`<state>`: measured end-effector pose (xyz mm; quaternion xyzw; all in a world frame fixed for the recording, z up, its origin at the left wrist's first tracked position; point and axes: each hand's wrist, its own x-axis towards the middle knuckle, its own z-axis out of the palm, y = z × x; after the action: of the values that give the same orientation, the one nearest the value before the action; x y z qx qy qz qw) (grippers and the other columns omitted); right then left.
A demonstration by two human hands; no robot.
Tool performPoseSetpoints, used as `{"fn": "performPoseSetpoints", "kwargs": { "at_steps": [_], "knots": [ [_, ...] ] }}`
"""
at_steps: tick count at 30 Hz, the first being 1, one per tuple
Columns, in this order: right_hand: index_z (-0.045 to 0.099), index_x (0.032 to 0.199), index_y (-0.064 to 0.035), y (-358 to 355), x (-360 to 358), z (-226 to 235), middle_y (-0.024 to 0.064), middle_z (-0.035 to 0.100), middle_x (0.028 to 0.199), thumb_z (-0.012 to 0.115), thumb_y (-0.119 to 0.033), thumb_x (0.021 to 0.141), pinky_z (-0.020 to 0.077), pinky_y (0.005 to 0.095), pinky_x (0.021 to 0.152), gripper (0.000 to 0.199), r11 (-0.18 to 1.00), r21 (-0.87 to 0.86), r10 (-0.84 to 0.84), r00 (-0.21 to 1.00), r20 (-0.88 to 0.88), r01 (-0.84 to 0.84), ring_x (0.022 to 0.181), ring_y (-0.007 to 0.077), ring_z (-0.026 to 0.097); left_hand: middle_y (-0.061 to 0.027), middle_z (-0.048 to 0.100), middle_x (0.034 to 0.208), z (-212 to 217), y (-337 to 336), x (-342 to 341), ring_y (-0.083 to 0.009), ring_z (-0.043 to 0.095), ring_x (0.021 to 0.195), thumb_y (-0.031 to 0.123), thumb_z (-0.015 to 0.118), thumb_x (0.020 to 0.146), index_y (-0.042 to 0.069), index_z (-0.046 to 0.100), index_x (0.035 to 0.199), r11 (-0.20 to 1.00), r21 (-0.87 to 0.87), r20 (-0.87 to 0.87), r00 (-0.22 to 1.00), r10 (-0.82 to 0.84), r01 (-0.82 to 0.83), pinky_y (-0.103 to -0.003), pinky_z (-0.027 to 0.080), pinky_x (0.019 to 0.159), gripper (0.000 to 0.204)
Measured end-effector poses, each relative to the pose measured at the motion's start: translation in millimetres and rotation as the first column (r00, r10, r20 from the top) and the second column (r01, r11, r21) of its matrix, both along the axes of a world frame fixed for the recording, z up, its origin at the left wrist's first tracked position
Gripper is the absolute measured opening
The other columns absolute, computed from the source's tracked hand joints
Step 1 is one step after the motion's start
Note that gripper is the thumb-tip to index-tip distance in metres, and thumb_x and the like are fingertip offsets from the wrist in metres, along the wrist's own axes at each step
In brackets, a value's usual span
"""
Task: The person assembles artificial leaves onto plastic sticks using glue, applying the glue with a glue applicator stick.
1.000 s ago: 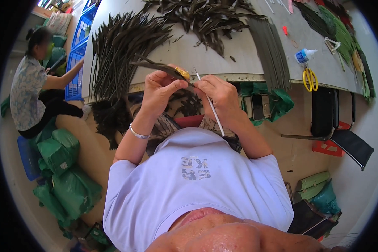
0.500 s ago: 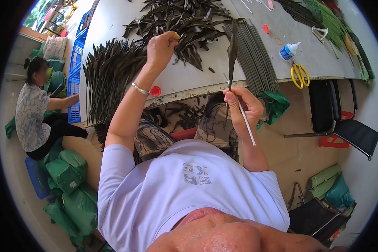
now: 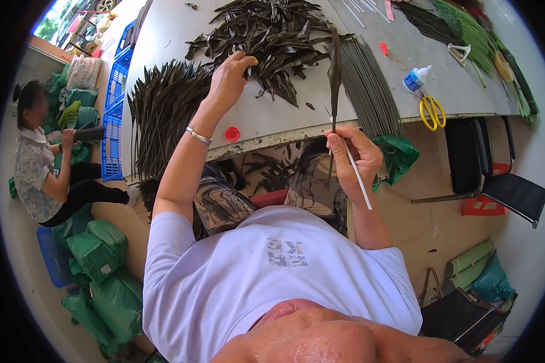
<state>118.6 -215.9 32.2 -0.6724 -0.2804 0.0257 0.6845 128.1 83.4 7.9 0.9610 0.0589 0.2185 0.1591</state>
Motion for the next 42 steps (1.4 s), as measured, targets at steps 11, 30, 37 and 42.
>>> {"fn": "performPoseSetpoints", "kwargs": {
  "at_steps": [11, 30, 37, 42],
  "knots": [
    [0.063, 0.085, 0.0021, 4.7, 2.0, 0.1, 0.0015, 0.059, 0.07, 0.066, -0.006, 0.084, 0.0368, 0.0168, 0.051, 0.009, 1.0, 0.0, -0.006, 0.998, -0.056, 0.006, 0.059, 0.0035, 0.047, -0.0063, 0.066, 0.088, 40.6, -2.8, -21.4, -0.0116, 0.061, 0.076, -0.003, 0.062, 0.081, -0.001, 0.066, 0.094, 0.803, -0.569, 0.352, 0.935, 0.046, 0.175, -0.021, 0.048, 0.068, 0.014],
    [0.064, 0.086, 0.0014, 63.2, -22.7, 8.5, 0.0011, 0.057, 0.065, 0.066, -0.004, 0.081, 0.0391, 0.0194, 0.052, 0.008, 0.943, -0.213, 0.226, 0.963, -0.148, -0.254, 0.058, 0.0029, 0.048, -0.0108, 0.063, 0.102, 4.3, -77.3, -128.0, -0.0144, 0.06, 0.081, 0.009, 0.063, 0.085, -0.001, 0.056, 0.114, -0.312, -0.859, 0.415, 0.909, 0.044, 0.407, -0.026, 0.049, 0.074, 0.031],
    [0.063, 0.087, 0.004, 55.6, -29.8, 21.7, -0.001, 0.059, 0.068, 0.066, -0.005, 0.082, 0.0395, 0.0175, 0.053, 0.011, 0.948, -0.121, 0.268, 0.943, -0.197, -0.295, 0.061, 0.0023, 0.05, -0.0113, 0.064, 0.103, -23.3, -73.3, -143.4, -0.0144, 0.06, 0.082, 0.009, 0.069, 0.079, 0.0, 0.058, 0.113, -0.352, -0.835, 0.462, 0.886, -0.033, 0.423, -0.026, 0.049, 0.077, 0.037],
    [0.064, 0.087, 0.0036, 61.0, -33.5, 26.3, 0.0009, 0.061, 0.068, 0.066, -0.005, 0.082, 0.0407, 0.0183, 0.053, 0.01, 0.931, -0.149, 0.303, 0.934, -0.192, -0.333, 0.06, 0.003, 0.051, -0.0103, 0.066, 0.093, -9.6, -86.1, -139.3, -0.0142, 0.062, 0.076, 0.0, 0.066, 0.08, -0.001, 0.06, 0.106, -0.205, -0.908, 0.38, 0.924, -0.038, 0.365, -0.027, 0.051, 0.074, 0.026]
  ]
}}
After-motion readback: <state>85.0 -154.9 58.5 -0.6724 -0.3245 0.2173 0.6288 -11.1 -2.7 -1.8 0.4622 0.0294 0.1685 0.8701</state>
